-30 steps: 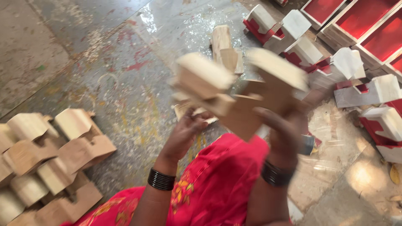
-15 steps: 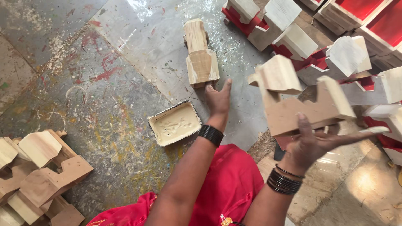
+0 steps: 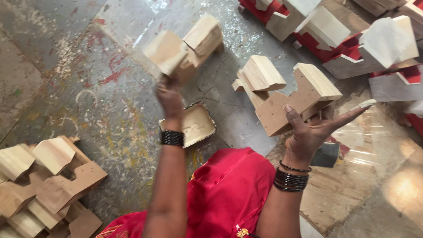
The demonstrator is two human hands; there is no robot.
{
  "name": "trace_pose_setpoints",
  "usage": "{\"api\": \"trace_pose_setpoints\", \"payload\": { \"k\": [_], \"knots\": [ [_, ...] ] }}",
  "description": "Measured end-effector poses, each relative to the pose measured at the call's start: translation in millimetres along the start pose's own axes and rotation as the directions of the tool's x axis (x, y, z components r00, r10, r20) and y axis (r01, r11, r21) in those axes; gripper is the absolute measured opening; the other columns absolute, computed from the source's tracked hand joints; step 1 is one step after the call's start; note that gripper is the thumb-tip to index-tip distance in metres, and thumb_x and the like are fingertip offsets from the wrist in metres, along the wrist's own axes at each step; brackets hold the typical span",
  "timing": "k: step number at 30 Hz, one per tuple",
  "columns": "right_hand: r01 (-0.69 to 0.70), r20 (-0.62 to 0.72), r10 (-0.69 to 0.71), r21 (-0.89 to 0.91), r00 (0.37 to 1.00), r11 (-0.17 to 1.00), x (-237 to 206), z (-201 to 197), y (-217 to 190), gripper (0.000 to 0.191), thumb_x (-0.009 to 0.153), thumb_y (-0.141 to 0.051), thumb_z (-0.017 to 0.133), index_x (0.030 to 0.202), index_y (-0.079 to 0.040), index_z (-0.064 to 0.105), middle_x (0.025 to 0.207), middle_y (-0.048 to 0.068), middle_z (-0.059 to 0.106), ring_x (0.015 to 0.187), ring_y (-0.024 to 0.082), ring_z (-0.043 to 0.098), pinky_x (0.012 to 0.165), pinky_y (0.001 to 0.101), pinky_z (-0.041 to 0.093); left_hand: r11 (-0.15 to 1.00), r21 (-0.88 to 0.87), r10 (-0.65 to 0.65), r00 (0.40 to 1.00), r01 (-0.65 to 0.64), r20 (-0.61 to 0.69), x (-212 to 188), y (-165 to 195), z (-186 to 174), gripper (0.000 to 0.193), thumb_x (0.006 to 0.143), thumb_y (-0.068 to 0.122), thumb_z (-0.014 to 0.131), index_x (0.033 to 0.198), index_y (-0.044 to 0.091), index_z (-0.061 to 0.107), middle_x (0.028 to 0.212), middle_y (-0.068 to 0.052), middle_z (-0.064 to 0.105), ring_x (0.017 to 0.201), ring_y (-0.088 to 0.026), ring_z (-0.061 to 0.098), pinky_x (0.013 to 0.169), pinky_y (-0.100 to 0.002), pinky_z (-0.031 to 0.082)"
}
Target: The person applies wood filler to small wooden chair components using their fingers. They dip their fingers into a container of filler and rub it onto the surfaces and edges of each piece, then place the treated items aside.
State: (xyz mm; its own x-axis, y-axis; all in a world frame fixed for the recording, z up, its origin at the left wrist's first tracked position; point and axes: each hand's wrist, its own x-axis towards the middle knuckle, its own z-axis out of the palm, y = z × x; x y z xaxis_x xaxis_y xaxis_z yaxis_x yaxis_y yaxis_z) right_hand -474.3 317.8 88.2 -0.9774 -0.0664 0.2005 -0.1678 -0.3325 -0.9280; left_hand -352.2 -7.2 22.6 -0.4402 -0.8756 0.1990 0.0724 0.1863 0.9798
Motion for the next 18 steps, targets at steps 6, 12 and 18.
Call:
{"api": "trace_pose_setpoints", "payload": {
  "k": [6, 12, 18],
  "knots": [
    [0.042, 0.056, -0.042, -0.010, 0.998, 0.999, -0.9, -0.2, 1.0, 0.137, 0.082, 0.017, 0.090, 0.167, -0.027, -0.008, 0.171, 0.008, 0.016, 0.157, 0.026, 0.028, 0.138, 0.0421, 0.022, 0.853, -0.495, -0.129, 0.986, 0.164, 0.103, 75.0, 1.1, -73.5, 0.024, 0.101, 0.003, 0.060, 0.126, 0.003, 0.063, 0.122, -0.006, 0.072, 0.115, -0.015, 0.066, 0.107, -0.035, 0.051],
    [0.123, 0.124, -0.103, -0.160, 0.987, 0.979, -2.9, 1.0, 2.1, 0.129, 0.086, 0.008, 0.090, 0.163, -0.032, -0.006, 0.170, 0.007, 0.025, 0.154, 0.027, 0.037, 0.130, 0.0429, 0.028, 0.808, -0.508, -0.141, 0.936, 0.297, 0.324, 97.5, -1.0, -107.0, 0.022, 0.108, 0.005, 0.062, 0.129, 0.001, 0.063, 0.119, -0.010, 0.072, 0.114, -0.020, 0.067, 0.109, -0.038, 0.052],
    [0.025, 0.142, -0.009, -0.115, 0.990, 0.993, -10.1, 1.2, 8.5, 0.137, 0.090, 0.011, 0.094, 0.167, -0.031, -0.011, 0.169, 0.010, 0.029, 0.150, 0.027, 0.038, 0.127, 0.0419, 0.027, 0.810, -0.496, -0.166, 0.934, 0.313, 0.318, 96.7, 3.0, -105.5, 0.026, 0.105, 0.007, 0.063, 0.131, 0.005, 0.062, 0.122, -0.009, 0.071, 0.116, -0.019, 0.066, 0.109, -0.037, 0.052]
  ]
}}
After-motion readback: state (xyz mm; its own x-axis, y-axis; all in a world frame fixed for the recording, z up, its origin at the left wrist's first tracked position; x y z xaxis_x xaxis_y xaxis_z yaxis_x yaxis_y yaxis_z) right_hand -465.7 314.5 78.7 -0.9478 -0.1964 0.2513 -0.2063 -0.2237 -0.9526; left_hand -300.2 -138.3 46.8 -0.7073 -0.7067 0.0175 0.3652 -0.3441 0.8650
